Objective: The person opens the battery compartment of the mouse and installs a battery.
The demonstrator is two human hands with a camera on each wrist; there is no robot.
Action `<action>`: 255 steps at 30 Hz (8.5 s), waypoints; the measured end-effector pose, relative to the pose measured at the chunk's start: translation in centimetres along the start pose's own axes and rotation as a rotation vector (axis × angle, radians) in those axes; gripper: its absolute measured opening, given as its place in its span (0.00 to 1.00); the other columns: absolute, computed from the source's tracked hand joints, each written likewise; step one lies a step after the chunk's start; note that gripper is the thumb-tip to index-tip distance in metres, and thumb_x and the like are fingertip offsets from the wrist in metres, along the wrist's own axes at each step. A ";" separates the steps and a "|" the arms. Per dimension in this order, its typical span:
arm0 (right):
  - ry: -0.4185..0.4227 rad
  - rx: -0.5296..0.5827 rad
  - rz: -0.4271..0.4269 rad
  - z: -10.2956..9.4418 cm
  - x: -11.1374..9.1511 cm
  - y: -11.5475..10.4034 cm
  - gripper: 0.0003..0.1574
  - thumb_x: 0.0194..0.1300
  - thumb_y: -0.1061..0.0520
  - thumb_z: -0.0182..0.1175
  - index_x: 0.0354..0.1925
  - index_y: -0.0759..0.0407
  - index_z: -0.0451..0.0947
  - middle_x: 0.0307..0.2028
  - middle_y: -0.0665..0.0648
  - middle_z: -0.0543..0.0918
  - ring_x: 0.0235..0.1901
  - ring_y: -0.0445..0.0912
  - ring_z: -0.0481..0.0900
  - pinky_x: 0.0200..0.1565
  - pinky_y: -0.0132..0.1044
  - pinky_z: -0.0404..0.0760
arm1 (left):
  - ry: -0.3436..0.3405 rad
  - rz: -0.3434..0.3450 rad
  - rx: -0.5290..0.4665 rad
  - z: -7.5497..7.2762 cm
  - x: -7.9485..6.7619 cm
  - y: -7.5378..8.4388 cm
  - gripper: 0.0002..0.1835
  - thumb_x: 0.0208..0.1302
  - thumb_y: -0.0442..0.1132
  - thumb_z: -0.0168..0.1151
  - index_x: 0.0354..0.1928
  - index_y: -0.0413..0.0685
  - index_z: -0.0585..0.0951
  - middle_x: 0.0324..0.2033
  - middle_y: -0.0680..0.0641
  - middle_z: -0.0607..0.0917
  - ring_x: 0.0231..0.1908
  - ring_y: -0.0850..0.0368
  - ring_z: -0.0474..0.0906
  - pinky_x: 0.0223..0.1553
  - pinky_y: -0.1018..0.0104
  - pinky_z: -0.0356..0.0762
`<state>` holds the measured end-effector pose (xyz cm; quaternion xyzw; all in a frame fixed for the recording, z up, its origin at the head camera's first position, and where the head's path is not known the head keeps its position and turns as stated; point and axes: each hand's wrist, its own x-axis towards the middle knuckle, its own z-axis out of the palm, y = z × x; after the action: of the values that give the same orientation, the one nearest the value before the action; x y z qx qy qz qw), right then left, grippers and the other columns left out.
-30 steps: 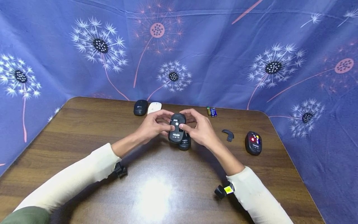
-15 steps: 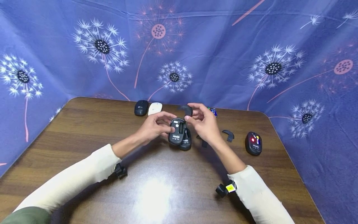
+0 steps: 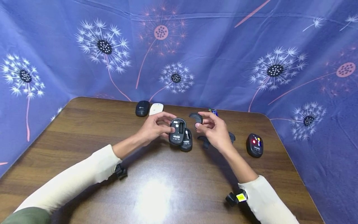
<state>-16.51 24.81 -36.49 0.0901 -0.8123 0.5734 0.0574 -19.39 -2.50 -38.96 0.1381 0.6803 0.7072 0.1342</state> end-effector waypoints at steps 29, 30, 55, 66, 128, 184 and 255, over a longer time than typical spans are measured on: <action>-0.108 -0.190 0.233 -5.8 -2.1 3.9 0.36 0.77 0.63 0.72 0.77 0.69 0.75 0.38 0.55 0.92 0.37 0.40 0.94 0.43 0.40 0.98 | 0.019 -0.020 0.023 -0.2 0.0 -0.2 0.30 0.64 0.23 0.77 0.68 0.43 0.85 0.49 0.41 0.88 0.40 0.56 0.88 0.39 0.55 0.98; -0.113 -0.193 0.238 -5.9 -2.1 4.0 0.36 0.77 0.63 0.72 0.76 0.69 0.75 0.38 0.56 0.92 0.37 0.40 0.94 0.42 0.39 0.98 | 0.019 -0.019 0.027 -0.2 0.0 -0.2 0.30 0.64 0.23 0.77 0.68 0.43 0.85 0.49 0.41 0.88 0.40 0.56 0.88 0.39 0.56 0.98; -0.215 -0.363 0.394 -6.9 -2.2 4.4 0.33 0.76 0.61 0.74 0.70 0.73 0.75 0.43 0.63 0.93 0.37 0.45 0.94 0.40 0.40 0.98 | 0.035 -0.027 0.012 0.2 0.3 -0.3 0.30 0.63 0.23 0.78 0.68 0.44 0.86 0.48 0.42 0.87 0.40 0.57 0.87 0.37 0.59 0.97; -0.226 -0.550 0.370 -6.8 -1.8 4.1 0.31 0.75 0.59 0.74 0.69 0.73 0.80 0.39 0.59 0.87 0.34 0.44 0.91 0.37 0.40 0.96 | 0.039 -0.036 -0.008 0.2 0.5 -0.7 0.31 0.63 0.23 0.78 0.68 0.44 0.86 0.48 0.43 0.86 0.40 0.57 0.87 0.38 0.56 0.98; -0.261 -0.410 0.397 -8.6 3.2 3.8 0.29 0.84 0.68 0.57 0.77 0.77 0.71 0.54 0.75 0.88 0.37 0.41 0.91 0.42 0.45 0.99 | 0.012 -0.046 -0.042 0.4 0.8 -0.5 0.30 0.64 0.24 0.77 0.68 0.44 0.86 0.49 0.44 0.85 0.43 0.57 0.85 0.36 0.60 0.96; -0.149 -0.523 0.325 -8.1 8.6 7.5 0.29 0.84 0.66 0.56 0.77 0.72 0.73 0.57 0.75 0.86 0.53 0.59 0.88 0.43 0.38 0.95 | 0.020 -0.065 -0.057 0.6 1.1 -0.6 0.30 0.65 0.23 0.76 0.69 0.45 0.85 0.49 0.43 0.85 0.42 0.57 0.87 0.38 0.58 0.98; -0.215 -0.321 0.339 -9.7 9.2 8.6 0.41 0.86 0.69 0.54 0.88 0.69 0.51 0.53 0.63 0.70 0.49 0.47 0.81 0.46 0.31 0.91 | 0.050 -0.093 -0.100 0.1 0.4 -0.4 0.31 0.64 0.21 0.75 0.70 0.43 0.84 0.49 0.44 0.84 0.43 0.57 0.86 0.37 0.57 0.97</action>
<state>-27.43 36.02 -39.36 0.0030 -0.8979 0.4255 -0.1127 -19.69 -2.30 -39.31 0.0816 0.6530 0.7365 0.1567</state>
